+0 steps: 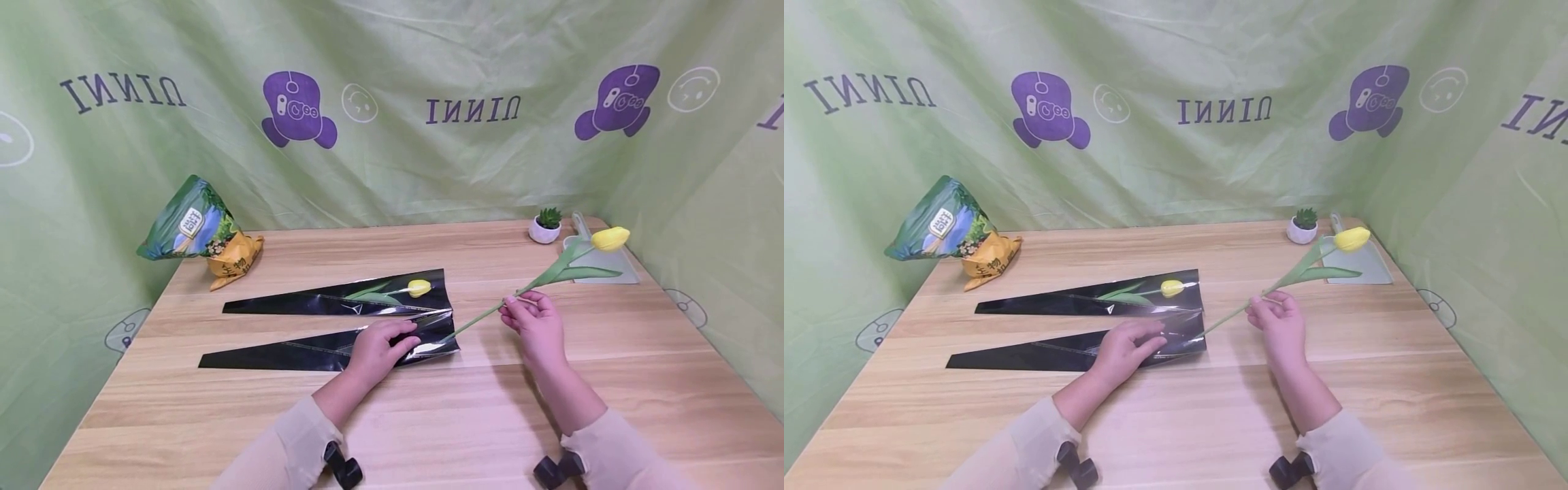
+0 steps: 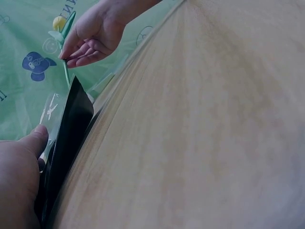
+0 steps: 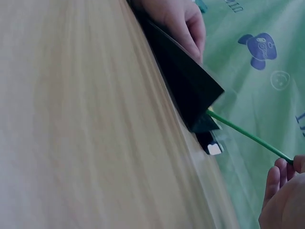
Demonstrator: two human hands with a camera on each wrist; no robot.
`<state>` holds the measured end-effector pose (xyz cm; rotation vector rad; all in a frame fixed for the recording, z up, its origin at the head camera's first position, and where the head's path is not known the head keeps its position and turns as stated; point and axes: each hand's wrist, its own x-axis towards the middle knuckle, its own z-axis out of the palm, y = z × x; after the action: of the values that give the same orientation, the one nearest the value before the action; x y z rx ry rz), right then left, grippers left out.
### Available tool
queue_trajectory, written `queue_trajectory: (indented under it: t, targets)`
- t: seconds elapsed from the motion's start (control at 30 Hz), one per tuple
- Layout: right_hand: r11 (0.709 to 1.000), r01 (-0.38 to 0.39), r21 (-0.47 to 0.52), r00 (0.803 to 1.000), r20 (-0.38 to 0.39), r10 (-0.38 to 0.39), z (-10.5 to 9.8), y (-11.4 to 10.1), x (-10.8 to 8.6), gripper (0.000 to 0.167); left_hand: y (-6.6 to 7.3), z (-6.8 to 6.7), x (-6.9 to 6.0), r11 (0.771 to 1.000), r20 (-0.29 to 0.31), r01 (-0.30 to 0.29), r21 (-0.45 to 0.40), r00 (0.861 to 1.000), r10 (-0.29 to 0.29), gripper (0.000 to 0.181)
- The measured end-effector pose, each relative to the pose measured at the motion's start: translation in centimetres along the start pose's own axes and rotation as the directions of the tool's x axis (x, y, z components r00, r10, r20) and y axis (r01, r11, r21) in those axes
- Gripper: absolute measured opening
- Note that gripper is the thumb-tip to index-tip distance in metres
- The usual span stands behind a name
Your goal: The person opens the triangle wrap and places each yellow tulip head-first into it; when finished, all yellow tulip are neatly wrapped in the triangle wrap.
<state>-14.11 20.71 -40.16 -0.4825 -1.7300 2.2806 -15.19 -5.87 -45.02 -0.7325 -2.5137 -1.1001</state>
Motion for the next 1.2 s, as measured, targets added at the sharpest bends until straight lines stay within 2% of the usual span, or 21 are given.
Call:
queue_trajectory:
  t: [0.27,0.73,1.2]
  targets:
    - [1.0,-0.005,-0.028,0.999,0.044,0.006,1.7,1.5,-1.0,0.017,0.0,0.0,0.0,1.0,0.003,0.002,0.001,1.0,-0.002,0.024]
    - [0.994,-0.091,-0.053,0.987,0.131,0.097,4.4,3.4,-2.4,0.017,0.1,0.0,0.0,1.0,0.007,0.008,-0.018,1.0,-0.008,0.024]
    - [0.991,-0.108,-0.081,0.985,0.124,0.117,5.1,3.6,-2.9,0.014,0.2,-0.1,0.1,1.0,0.025,0.01,-0.011,1.0,-0.01,0.024]
